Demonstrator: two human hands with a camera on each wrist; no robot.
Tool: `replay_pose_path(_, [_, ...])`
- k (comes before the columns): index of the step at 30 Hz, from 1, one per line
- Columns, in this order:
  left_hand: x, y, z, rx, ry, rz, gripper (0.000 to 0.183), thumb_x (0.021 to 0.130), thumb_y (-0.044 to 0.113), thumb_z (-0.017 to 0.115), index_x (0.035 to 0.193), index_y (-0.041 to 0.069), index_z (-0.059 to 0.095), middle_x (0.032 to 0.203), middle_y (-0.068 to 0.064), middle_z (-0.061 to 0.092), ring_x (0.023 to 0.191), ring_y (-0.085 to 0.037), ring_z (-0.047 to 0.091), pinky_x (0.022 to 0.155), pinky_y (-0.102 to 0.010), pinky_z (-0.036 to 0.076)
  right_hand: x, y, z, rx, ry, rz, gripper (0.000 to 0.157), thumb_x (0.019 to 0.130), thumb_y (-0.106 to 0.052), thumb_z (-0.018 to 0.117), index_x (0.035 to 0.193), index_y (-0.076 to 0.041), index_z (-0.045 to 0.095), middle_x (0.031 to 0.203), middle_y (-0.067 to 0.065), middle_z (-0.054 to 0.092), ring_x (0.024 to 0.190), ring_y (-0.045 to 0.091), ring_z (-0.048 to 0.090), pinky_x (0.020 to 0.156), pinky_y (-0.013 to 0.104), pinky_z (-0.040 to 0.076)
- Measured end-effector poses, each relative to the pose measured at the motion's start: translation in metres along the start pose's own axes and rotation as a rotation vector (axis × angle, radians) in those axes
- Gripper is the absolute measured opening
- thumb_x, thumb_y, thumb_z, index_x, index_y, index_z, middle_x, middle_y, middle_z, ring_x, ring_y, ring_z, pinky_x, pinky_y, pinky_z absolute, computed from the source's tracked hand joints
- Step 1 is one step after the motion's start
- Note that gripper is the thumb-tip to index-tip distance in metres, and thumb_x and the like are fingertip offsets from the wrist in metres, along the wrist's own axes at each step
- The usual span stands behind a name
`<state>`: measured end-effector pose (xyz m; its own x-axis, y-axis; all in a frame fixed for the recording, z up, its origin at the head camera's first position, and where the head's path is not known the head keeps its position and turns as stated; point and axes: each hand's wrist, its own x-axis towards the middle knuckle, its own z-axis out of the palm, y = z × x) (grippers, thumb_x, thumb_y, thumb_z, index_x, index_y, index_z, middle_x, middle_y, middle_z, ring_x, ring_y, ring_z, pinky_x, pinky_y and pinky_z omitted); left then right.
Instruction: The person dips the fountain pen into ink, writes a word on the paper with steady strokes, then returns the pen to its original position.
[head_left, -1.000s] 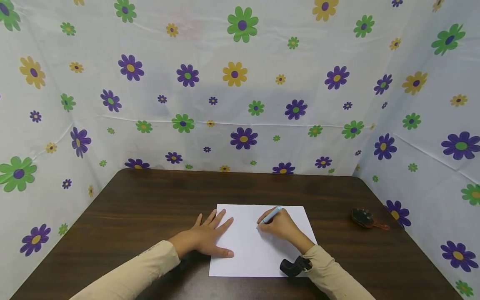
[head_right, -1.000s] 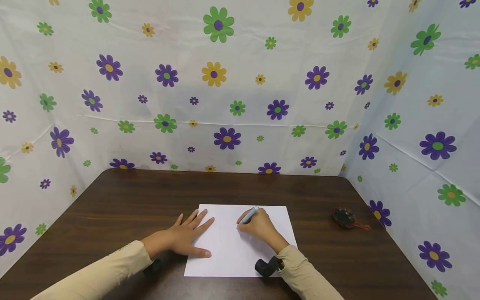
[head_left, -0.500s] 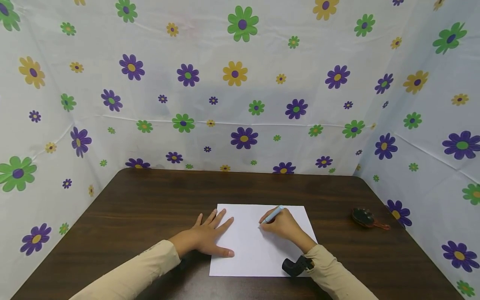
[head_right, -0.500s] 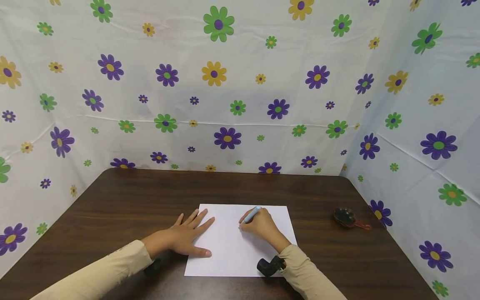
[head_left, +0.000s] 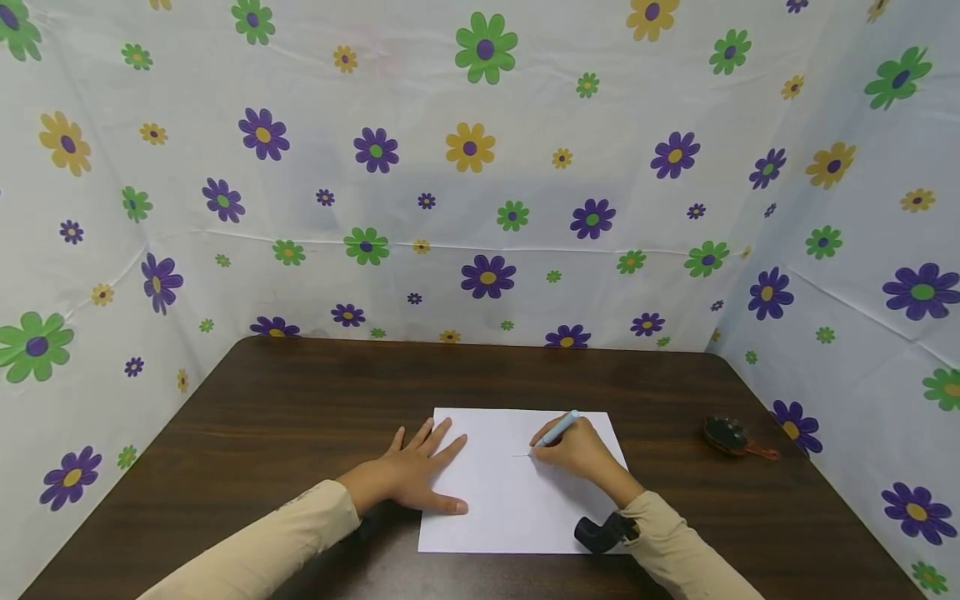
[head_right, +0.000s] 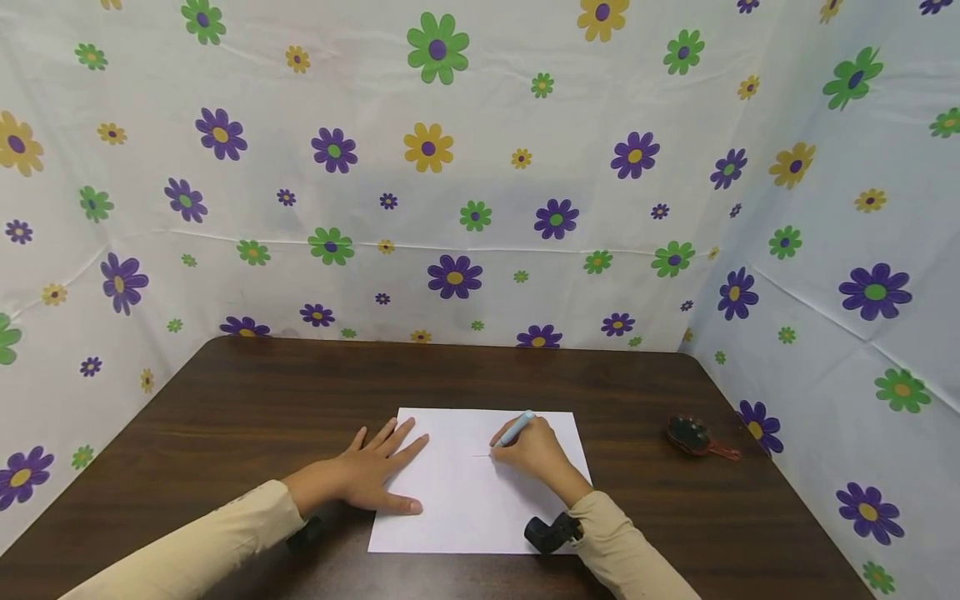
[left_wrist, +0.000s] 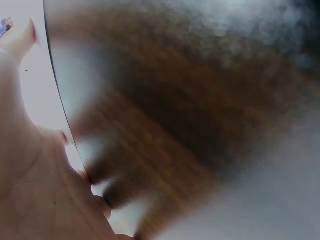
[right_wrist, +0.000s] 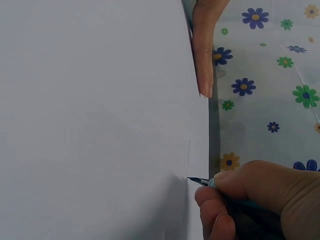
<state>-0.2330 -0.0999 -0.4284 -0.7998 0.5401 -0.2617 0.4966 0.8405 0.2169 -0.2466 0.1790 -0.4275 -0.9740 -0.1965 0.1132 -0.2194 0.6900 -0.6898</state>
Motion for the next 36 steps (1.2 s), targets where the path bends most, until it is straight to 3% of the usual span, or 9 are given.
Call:
replay_pose_path(22, [-0.002, -0.001, -0.002, -0.036, -0.004, 0.019, 0.102, 0.075, 0.079, 0.053, 0.154, 0.024, 0.019, 0.162, -0.01, 0.001, 0.147, -0.038, 0.0, 0.108, -0.069, 0.001, -0.006, 0.018, -0.02, -0.029, 0.046, 0.022, 0.007, 0.073, -0.006, 0.08, 0.074, -0.011, 0.076, 0.073, -0.002, 0.07, 0.061, 0.009, 0.05, 0.052, 0.024, 0.04])
replay_pose_path(32, [0.004, -0.01, 0.007, -0.051, 0.009, 0.038, 0.105, 0.072, 0.087, 0.044, 0.155, 0.029, 0.014, 0.162, -0.008, -0.004, 0.147, -0.038, -0.003, 0.106, -0.071, -0.002, -0.008, 0.02, -0.023, -0.01, 0.036, 0.038, 0.007, 0.072, -0.004, 0.078, 0.075, -0.009, 0.075, 0.072, 0.0, 0.07, 0.06, 0.011, 0.051, 0.052, 0.026, 0.042])
replay_pose_path(36, [0.003, -0.006, 0.003, -0.043, -0.004, 0.023, 0.103, 0.074, 0.083, 0.048, 0.155, 0.027, 0.016, 0.162, -0.008, -0.003, 0.147, -0.037, -0.002, 0.107, -0.07, 0.0, -0.008, 0.02, -0.023, -0.007, 0.043, 0.063, 0.007, 0.072, -0.004, 0.078, 0.074, -0.01, 0.075, 0.072, -0.001, 0.07, 0.061, 0.011, 0.051, 0.052, 0.026, 0.043])
